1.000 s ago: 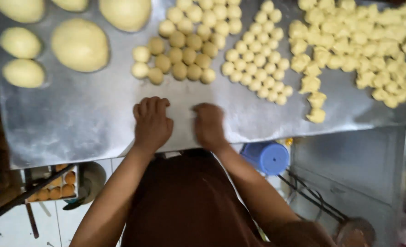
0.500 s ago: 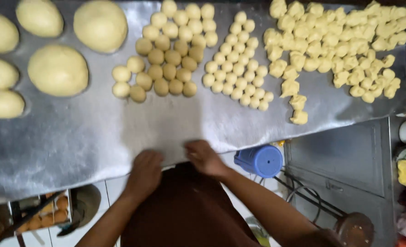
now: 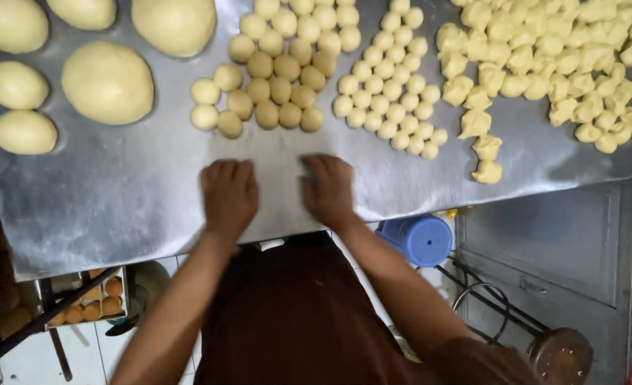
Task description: The person repeatedly picks small dough balls from a metal table, rolls them between the palms to smooth them, and places them back on the table. The hands work continuously in a rhythmic cycle, handling one ball at a time.
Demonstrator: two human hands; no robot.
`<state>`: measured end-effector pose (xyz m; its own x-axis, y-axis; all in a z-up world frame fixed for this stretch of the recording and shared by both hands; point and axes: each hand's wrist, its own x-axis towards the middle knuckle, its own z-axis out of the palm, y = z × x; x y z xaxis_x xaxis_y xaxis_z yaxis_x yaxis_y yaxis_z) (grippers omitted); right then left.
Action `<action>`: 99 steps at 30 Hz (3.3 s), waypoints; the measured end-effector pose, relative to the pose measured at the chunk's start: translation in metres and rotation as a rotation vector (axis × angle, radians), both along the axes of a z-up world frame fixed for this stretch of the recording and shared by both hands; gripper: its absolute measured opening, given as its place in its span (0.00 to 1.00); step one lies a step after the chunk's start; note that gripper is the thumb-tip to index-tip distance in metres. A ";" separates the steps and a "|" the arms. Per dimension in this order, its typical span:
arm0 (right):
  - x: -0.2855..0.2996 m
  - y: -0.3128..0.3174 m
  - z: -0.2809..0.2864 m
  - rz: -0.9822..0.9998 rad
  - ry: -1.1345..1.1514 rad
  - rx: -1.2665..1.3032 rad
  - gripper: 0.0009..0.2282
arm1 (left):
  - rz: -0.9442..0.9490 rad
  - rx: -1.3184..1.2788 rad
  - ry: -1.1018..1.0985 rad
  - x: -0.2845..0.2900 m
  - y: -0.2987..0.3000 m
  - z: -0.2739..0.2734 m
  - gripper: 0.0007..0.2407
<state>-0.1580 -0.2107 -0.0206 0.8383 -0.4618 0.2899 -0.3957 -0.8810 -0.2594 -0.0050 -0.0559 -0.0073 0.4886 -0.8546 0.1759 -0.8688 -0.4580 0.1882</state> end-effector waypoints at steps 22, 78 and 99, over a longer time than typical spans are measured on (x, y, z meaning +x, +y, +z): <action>-0.062 -0.001 0.079 -0.024 -0.122 0.554 0.28 | -0.115 -0.114 0.097 -0.054 -0.021 0.035 0.21; -0.108 0.016 0.169 -0.177 -0.113 1.444 0.10 | -0.016 0.486 1.724 -0.066 -0.027 0.125 0.13; -0.112 -0.036 0.098 -0.278 -0.028 0.819 0.06 | 0.096 -0.218 1.010 -0.090 -0.014 0.045 0.07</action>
